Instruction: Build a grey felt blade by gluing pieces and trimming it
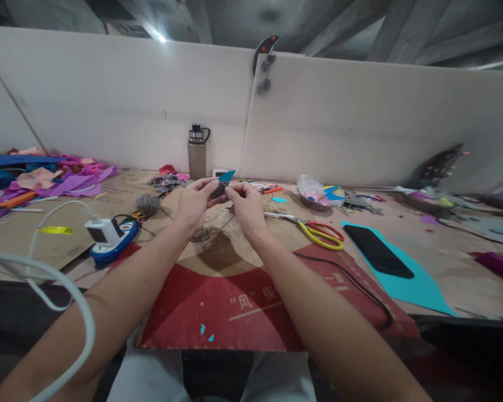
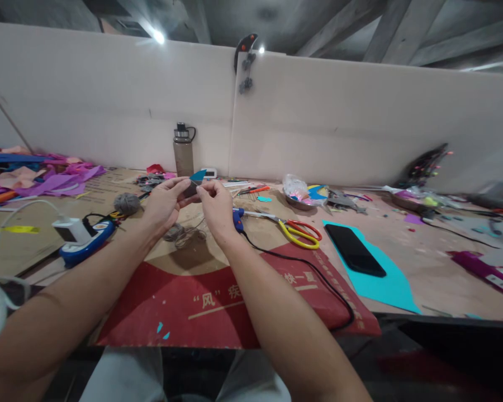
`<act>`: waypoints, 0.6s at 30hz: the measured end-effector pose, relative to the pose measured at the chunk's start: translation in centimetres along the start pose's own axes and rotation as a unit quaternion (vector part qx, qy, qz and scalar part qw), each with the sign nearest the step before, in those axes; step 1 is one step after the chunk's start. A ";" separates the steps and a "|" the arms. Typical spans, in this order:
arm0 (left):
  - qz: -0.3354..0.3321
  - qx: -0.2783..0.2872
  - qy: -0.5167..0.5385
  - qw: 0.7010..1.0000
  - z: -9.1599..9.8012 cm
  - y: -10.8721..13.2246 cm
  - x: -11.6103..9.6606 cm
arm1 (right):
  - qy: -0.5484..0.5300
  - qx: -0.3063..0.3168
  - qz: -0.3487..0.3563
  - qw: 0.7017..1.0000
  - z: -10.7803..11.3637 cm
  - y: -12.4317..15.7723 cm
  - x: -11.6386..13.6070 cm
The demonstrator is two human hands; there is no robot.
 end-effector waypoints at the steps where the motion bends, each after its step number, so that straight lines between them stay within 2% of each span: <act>1: 0.001 0.000 0.000 1.000 0.0 0.0 0.0 | -0.002 -0.006 0.000 1.000 0.1 0.0 0.0; 7: 0.004 -0.005 -0.004 1.000 0.0 0.1 0.1 | -0.010 -0.039 0.017 0.999 0.8 -0.1 0.4; 18: 0.010 0.030 -0.005 0.999 -0.5 0.3 0.1 | -0.005 -0.064 0.015 0.998 1.5 -0.3 0.6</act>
Point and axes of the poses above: each hand's wrist, its own y-axis away from the middle knuckle, its own z-axis out of the back of the hand, x = y × z, the point moved 6 cm from there along -y, towards the middle knuckle, and after that the axes turned 13 degrees about -z, right-handed, at the moved point
